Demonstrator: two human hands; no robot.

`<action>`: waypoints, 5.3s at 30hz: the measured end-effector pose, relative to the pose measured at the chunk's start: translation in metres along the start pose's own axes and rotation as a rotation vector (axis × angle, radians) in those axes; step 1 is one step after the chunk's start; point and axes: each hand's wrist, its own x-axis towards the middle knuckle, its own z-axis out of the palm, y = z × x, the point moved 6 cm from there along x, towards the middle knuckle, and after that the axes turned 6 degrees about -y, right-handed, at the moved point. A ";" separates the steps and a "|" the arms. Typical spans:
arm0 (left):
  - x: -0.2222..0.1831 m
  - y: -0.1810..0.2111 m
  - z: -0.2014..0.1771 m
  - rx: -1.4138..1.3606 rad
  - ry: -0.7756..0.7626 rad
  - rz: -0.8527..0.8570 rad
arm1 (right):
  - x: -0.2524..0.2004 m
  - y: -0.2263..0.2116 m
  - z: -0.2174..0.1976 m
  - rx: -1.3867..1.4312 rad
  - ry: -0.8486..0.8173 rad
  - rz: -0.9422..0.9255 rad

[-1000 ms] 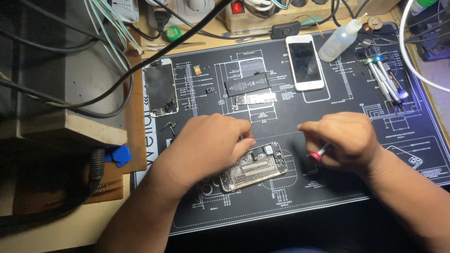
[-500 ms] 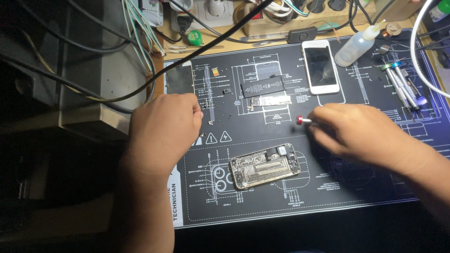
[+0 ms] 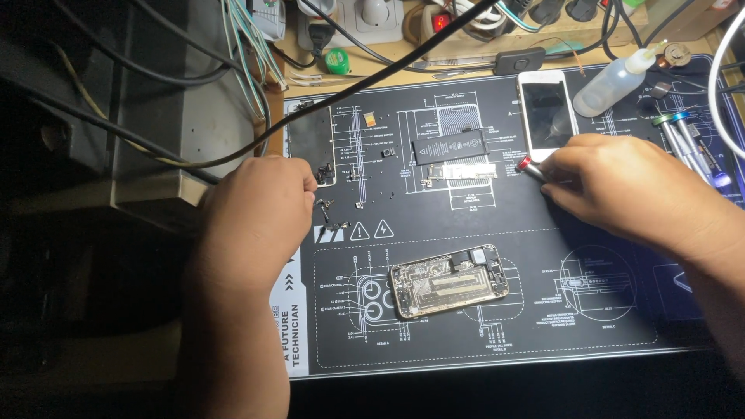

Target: Disassembling a mobile phone by removing internal screws and components using a precision screwdriver.

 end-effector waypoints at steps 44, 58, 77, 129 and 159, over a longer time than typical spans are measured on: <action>0.027 0.000 0.034 0.278 0.097 -0.003 | -0.040 -0.114 0.000 0.179 0.200 -0.909; 0.026 0.000 0.033 0.246 0.089 0.047 | -0.039 -0.109 -0.003 0.233 0.213 -0.922; 0.017 0.004 0.030 0.279 0.177 0.074 | -0.037 -0.103 -0.004 0.227 0.169 -0.876; 0.016 0.002 0.026 0.096 0.053 0.061 | -0.036 -0.097 -0.002 0.220 0.132 -0.866; -0.015 0.089 0.058 0.044 -0.134 0.709 | -0.035 -0.096 0.002 0.222 0.117 -0.859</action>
